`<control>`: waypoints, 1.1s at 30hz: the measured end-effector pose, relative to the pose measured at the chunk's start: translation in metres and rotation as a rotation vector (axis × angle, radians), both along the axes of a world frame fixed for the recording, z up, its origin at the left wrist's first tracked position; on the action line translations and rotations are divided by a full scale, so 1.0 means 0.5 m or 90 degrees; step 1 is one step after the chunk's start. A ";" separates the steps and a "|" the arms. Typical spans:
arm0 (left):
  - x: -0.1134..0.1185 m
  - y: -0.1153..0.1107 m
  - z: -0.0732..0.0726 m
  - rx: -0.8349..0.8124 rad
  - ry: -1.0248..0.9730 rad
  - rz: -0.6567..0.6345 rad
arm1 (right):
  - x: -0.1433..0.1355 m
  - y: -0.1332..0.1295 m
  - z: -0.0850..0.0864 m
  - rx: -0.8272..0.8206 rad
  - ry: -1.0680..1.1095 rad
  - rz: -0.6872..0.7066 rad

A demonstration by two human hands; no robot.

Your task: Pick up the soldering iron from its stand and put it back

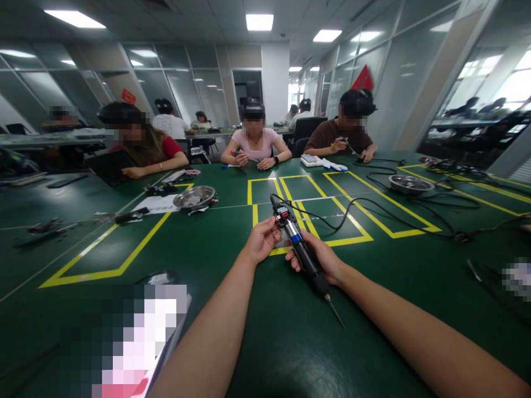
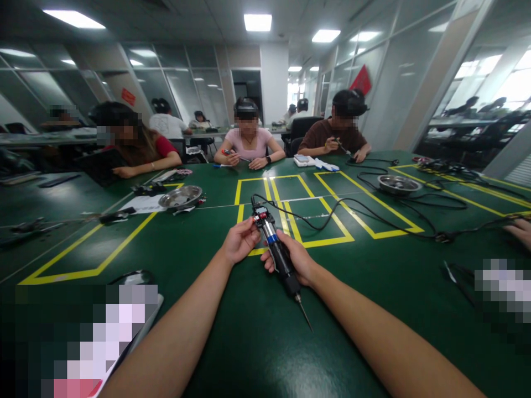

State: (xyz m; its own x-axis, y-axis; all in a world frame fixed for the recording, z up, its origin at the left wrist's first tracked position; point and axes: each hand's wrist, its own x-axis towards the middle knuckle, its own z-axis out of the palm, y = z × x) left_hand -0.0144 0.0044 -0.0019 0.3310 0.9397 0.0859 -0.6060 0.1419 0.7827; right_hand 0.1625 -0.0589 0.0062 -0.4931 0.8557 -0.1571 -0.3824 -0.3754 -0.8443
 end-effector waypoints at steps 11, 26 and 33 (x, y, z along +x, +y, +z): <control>-0.003 -0.002 0.003 -0.025 -0.051 -0.080 | 0.002 -0.001 -0.006 0.041 -0.006 -0.013; -0.008 -0.001 0.003 -0.061 -0.075 -0.066 | 0.004 -0.002 -0.006 0.037 0.023 -0.004; -0.010 -0.002 0.002 -0.042 -0.067 -0.060 | 0.006 -0.001 -0.007 0.038 0.028 0.007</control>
